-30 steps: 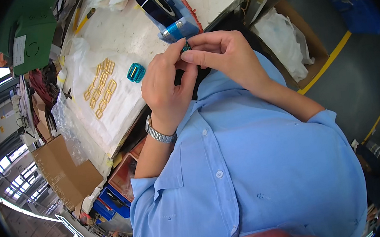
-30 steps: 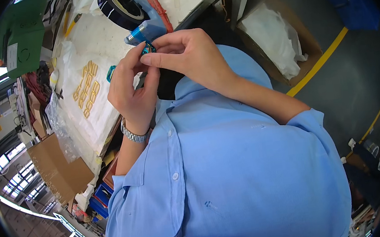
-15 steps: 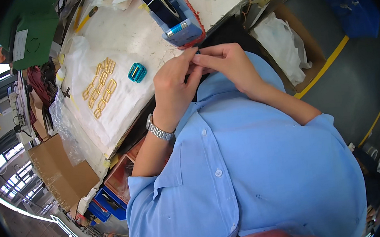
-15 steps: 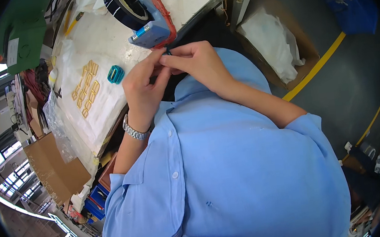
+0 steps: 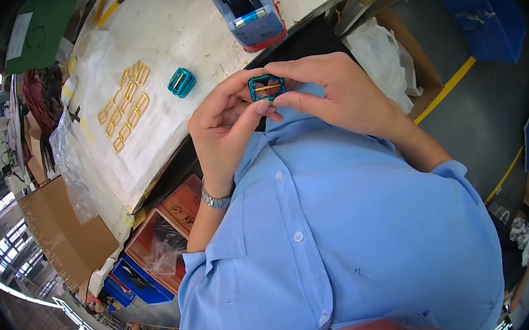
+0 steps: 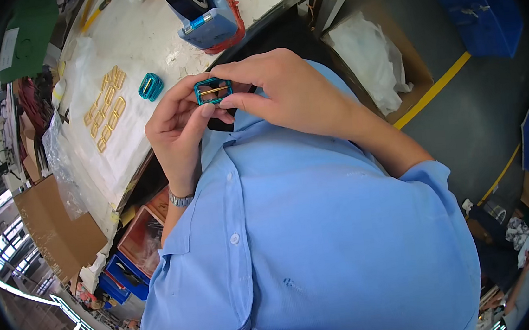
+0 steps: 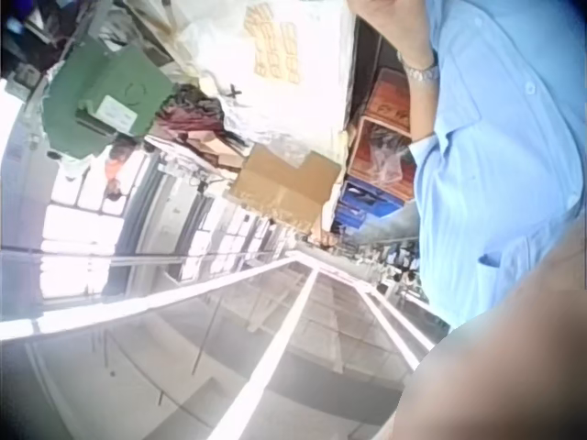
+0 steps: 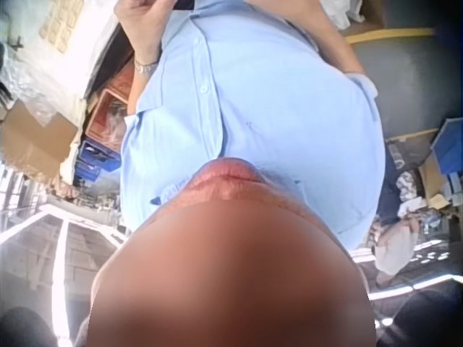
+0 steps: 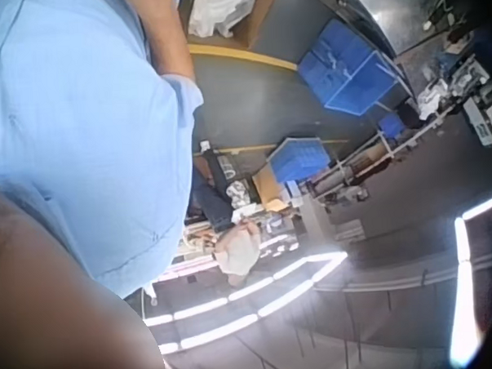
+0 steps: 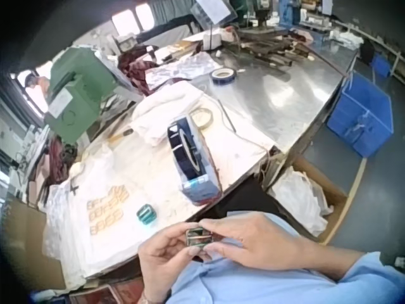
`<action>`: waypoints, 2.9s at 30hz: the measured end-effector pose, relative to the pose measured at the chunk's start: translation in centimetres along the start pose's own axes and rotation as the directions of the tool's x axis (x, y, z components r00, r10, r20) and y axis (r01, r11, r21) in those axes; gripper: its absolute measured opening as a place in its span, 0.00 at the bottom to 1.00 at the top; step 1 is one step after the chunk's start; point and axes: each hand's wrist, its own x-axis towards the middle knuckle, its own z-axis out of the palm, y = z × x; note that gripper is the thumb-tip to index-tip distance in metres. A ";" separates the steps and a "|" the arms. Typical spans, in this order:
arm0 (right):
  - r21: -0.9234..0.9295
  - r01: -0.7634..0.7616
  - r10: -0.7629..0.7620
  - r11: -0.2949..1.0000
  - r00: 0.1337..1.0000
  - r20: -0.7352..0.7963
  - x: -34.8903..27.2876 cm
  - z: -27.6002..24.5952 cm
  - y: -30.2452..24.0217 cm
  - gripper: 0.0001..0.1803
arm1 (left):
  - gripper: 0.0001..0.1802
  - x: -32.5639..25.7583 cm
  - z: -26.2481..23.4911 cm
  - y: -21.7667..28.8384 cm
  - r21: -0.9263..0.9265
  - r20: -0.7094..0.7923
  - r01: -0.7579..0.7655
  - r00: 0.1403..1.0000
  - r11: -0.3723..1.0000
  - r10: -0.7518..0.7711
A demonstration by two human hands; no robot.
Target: Wrapping gold metal buckles with blue protective adhesive tape at a workbench.
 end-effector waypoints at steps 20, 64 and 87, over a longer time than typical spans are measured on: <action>-0.254 0.001 0.009 0.967 0.999 0.037 1.2 1.4 -2.3 0.08 | 0.20 -1.7 -2.0 0.0 -0.044 0.072 0.005 0.997 0.999 -0.001; 0.300 -0.449 0.388 0.841 0.889 0.244 3.6 4.5 2.5 0.14 | 0.19 1.6 -10.8 -0.1 0.877 -0.178 0.000 0.929 0.480 0.326; 0.225 -0.172 0.242 0.959 0.911 -0.334 6.2 -1.6 1.4 0.15 | 0.07 1.2 -18.2 1.9 0.982 0.140 -0.105 0.964 -0.159 0.227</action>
